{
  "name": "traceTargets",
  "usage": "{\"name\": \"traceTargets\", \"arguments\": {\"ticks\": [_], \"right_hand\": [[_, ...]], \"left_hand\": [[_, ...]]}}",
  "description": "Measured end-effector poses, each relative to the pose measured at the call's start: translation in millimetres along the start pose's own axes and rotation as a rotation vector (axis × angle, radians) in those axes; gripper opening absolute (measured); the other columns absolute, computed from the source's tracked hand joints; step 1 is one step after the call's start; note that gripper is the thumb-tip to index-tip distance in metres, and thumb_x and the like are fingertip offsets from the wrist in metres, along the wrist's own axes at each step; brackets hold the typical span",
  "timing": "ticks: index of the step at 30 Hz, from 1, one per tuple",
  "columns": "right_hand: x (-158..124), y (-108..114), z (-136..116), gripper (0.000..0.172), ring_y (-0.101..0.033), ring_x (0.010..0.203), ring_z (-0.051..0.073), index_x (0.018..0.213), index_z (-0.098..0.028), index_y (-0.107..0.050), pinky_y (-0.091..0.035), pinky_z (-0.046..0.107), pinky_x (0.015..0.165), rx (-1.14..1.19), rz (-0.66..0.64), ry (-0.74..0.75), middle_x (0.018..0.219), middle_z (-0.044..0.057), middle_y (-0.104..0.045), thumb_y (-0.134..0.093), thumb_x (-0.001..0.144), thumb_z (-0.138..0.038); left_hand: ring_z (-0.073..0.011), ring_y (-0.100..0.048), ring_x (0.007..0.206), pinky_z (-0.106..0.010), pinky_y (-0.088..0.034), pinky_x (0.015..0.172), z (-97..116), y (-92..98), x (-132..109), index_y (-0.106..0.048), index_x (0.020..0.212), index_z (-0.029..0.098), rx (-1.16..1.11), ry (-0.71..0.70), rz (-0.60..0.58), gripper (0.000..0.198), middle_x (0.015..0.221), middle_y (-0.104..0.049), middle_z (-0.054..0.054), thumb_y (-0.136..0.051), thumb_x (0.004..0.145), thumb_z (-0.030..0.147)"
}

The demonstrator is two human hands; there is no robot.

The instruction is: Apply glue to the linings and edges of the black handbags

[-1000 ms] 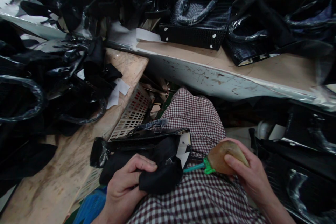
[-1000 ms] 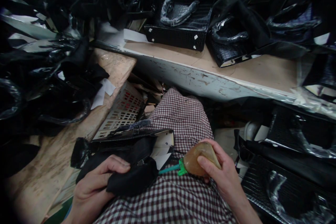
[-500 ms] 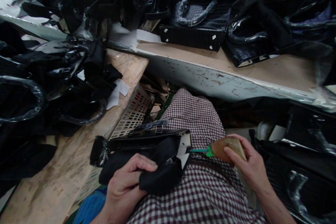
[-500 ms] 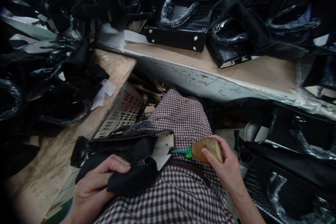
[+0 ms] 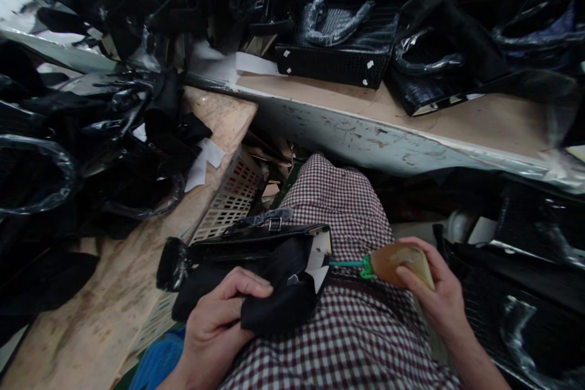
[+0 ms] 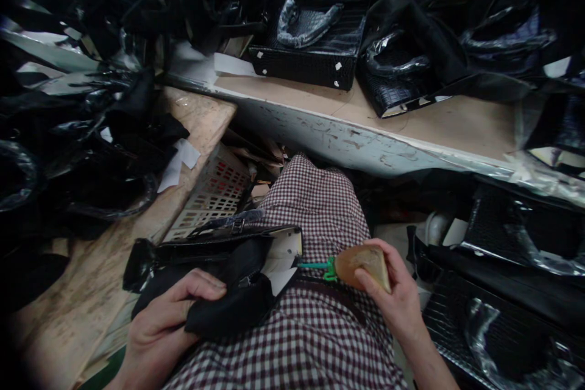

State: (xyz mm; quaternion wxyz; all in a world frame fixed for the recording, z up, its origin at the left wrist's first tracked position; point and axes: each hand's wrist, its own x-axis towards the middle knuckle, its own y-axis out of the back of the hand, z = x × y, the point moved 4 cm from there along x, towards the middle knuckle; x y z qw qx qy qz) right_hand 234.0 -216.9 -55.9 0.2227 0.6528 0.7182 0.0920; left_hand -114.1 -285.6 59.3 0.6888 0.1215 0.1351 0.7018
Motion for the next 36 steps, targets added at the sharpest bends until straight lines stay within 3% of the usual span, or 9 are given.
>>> {"name": "traceTargets", "arguments": {"ticks": [9,17,21,26,30,36], "right_hand": [[5,-5,-15,0.046,-0.07,0.09,0.027,0.112,-0.024,-0.066,-0.059,0.031,0.076,0.011,-0.044,-0.197,0.102,0.003,-0.073,-0.076,0.077,-0.052],[-5,-8,-28,0.053,-0.067,0.073,0.026,0.114,-0.022,-0.065,-0.053,0.026,0.041,0.214,-0.115,-0.391,0.097,0.007,-0.071,-0.078,0.074,-0.055],[-14,-15,-33,0.057,-0.065,0.069,0.025,0.115,-0.022,-0.063,-0.05,0.025,0.035,0.316,-0.121,-0.444,0.095,0.006,-0.069,-0.08,0.072,-0.056],[-8,-11,-25,0.054,-0.068,0.074,0.028,0.113,-0.022,-0.065,-0.053,0.026,0.041,0.2,-0.098,-0.416,0.096,0.007,-0.072,-0.078,0.073,-0.056],[0,-4,-11,0.053,-0.07,0.085,0.029,0.113,-0.022,-0.066,-0.059,0.029,0.058,0.05,-0.034,-0.356,0.099,0.006,-0.074,-0.076,0.074,-0.056],[-1,-5,-2,0.053,-0.069,0.094,0.028,0.112,-0.022,-0.064,-0.058,0.032,0.081,0.036,0.013,-0.253,0.104,0.005,-0.073,-0.077,0.072,-0.054]], "left_hand": [[-0.0177,-0.07,0.082,-0.025,-0.061,0.074,1,0.6,-1,-0.078,0.088,0.024,0.01,-0.008,-0.003,0.008,0.084,-0.073,-0.005,-0.072,0.089,0.029],[-0.0176,-0.07,0.081,-0.025,-0.06,0.074,1,0.1,1,-0.078,0.087,0.022,0.012,-0.014,-0.008,0.011,0.082,-0.072,-0.005,-0.072,0.088,0.031],[-0.0182,-0.07,0.082,-0.026,-0.06,0.074,0,-0.3,0,-0.078,0.086,0.023,0.0,-0.008,-0.005,0.009,0.083,-0.072,-0.006,-0.072,0.088,0.03],[-0.0183,-0.07,0.081,-0.026,-0.06,0.073,-1,-1.1,2,-0.077,0.088,0.022,0.007,0.006,-0.009,0.007,0.083,-0.072,-0.006,-0.073,0.087,0.027],[-0.0185,-0.07,0.08,-0.026,-0.061,0.073,1,-0.9,2,-0.077,0.086,0.021,0.008,-0.006,-0.005,0.007,0.082,-0.072,-0.006,-0.072,0.088,0.026],[-0.0176,-0.07,0.085,-0.025,-0.06,0.076,-2,0.2,3,-0.076,0.091,0.024,0.058,-0.04,-0.029,0.011,0.088,-0.071,-0.004,-0.072,0.086,0.016]]}}
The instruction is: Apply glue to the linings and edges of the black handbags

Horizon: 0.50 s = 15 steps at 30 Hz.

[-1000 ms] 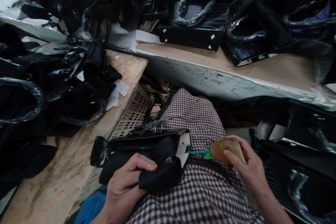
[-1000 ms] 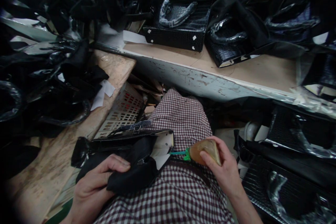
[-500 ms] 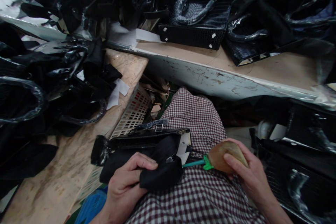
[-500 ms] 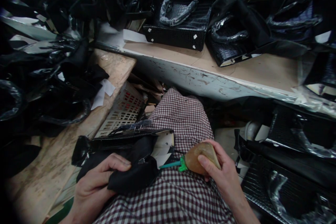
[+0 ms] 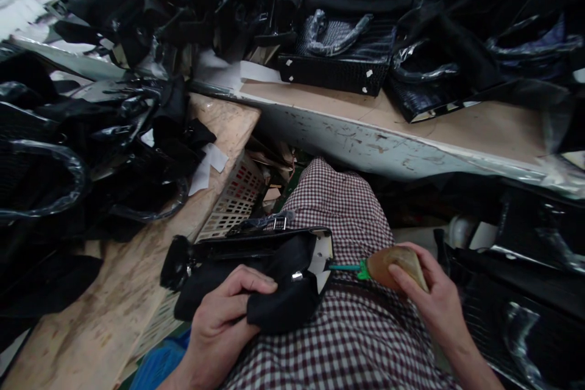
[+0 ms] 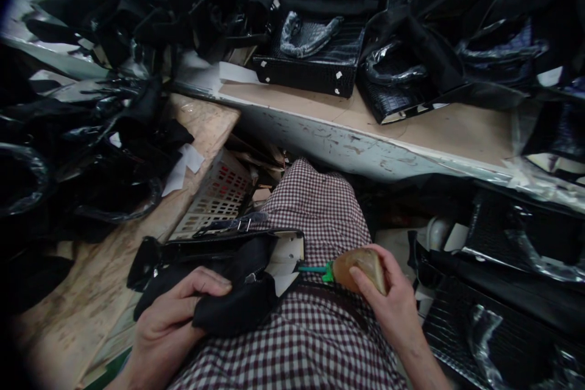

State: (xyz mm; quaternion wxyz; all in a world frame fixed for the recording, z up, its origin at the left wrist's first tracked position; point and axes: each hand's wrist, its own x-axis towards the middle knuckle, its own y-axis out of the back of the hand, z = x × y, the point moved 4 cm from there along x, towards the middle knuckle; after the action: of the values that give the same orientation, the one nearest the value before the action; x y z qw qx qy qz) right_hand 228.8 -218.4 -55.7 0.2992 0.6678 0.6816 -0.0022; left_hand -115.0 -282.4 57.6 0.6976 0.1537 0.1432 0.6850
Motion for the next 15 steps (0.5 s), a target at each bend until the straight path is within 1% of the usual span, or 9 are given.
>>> {"name": "traceTargets", "arguments": {"ticks": [3,5,6,8,10,11,13,14,15], "right_hand": [[0,-1,-3,0.054,-0.068,0.093,0.029,0.11,-0.021,-0.066,-0.058,0.032,0.078,0.063,-0.025,-0.05,0.103,0.006,-0.073,-0.082,0.068,-0.052],[0,-3,-7,0.052,-0.068,0.085,0.027,0.109,-0.021,-0.067,-0.058,0.029,0.067,0.194,-0.05,-0.126,0.097,0.006,-0.072,-0.082,0.069,-0.051],[-1,-5,-9,0.049,-0.066,0.076,0.025,0.108,-0.02,-0.068,-0.055,0.027,0.057,0.303,-0.067,-0.171,0.09,0.005,-0.071,-0.082,0.072,-0.05],[-4,-9,-12,0.039,-0.056,0.056,0.018,0.102,-0.02,-0.068,-0.044,0.023,0.041,0.58,-0.084,-0.26,0.076,0.003,-0.066,-0.08,0.076,-0.047],[-8,-10,-10,0.034,-0.043,0.044,0.011,0.097,-0.019,-0.069,-0.035,0.02,0.033,0.864,-0.077,-0.334,0.07,0.002,-0.061,-0.078,0.077,-0.046],[-10,-9,-6,0.036,-0.04,0.042,0.009,0.097,-0.019,-0.069,-0.034,0.019,0.032,0.976,-0.068,-0.363,0.072,0.004,-0.062,-0.077,0.076,-0.046],[-10,-7,7,0.046,-0.035,0.039,0.007,0.106,-0.02,-0.068,-0.032,0.019,0.027,1.108,-0.092,-0.437,0.085,0.011,-0.064,-0.074,0.073,-0.052],[-7,-6,14,0.048,-0.034,0.036,0.007,0.11,-0.024,-0.067,-0.033,0.021,0.024,1.128,-0.069,-0.433,0.086,0.012,-0.063,-0.072,0.072,-0.053],[-1,-7,21,0.053,-0.037,0.034,0.01,0.118,-0.031,-0.064,-0.034,0.025,0.021,1.102,-0.088,-0.414,0.087,0.011,-0.061,-0.071,0.071,-0.054]], "left_hand": [[-0.017,-0.069,0.087,-0.024,-0.059,0.078,1,0.0,6,-0.075,0.092,0.024,0.055,-0.069,0.004,0.015,0.091,-0.071,-0.004,-0.068,0.087,0.012],[-0.0171,-0.068,0.091,-0.024,-0.058,0.081,1,-0.4,11,-0.074,0.09,0.023,0.111,-0.083,0.013,0.015,0.095,-0.07,-0.004,-0.066,0.087,0.011],[-0.0173,-0.067,0.093,-0.024,-0.057,0.084,1,-0.7,13,-0.074,0.09,0.023,0.146,-0.072,0.021,0.015,0.098,-0.069,-0.005,-0.065,0.088,0.011],[-0.019,-0.066,0.1,-0.026,-0.056,0.089,0,-1.3,14,-0.073,0.09,0.022,0.215,-0.031,0.041,0.014,0.107,-0.067,-0.006,-0.064,0.088,0.013],[-0.0219,-0.064,0.106,-0.03,-0.056,0.093,0,-2.4,13,-0.073,0.088,0.022,0.275,0.012,0.056,0.014,0.117,-0.063,-0.008,-0.062,0.088,0.014],[-0.022,-0.064,0.104,-0.031,-0.057,0.091,0,-3.4,11,-0.073,0.086,0.022,0.3,0.029,0.054,0.015,0.122,-0.061,-0.009,-0.06,0.088,0.014],[-0.0177,-0.065,0.087,-0.029,-0.059,0.079,1,-5.7,8,-0.072,0.087,0.021,0.347,0.034,0.049,0.02,0.132,-0.054,-0.011,-0.054,0.089,0.011],[-0.0146,-0.063,0.078,-0.028,-0.059,0.073,2,-6.9,7,-0.072,0.09,0.02,0.382,0.01,0.053,0.023,0.135,-0.051,-0.012,-0.051,0.089,0.009],[-0.0126,-0.06,0.072,-0.027,-0.058,0.069,2,-8.0,6,-0.071,0.091,0.02,0.426,-0.035,0.064,0.026,0.136,-0.049,-0.013,-0.048,0.089,0.008]]}}
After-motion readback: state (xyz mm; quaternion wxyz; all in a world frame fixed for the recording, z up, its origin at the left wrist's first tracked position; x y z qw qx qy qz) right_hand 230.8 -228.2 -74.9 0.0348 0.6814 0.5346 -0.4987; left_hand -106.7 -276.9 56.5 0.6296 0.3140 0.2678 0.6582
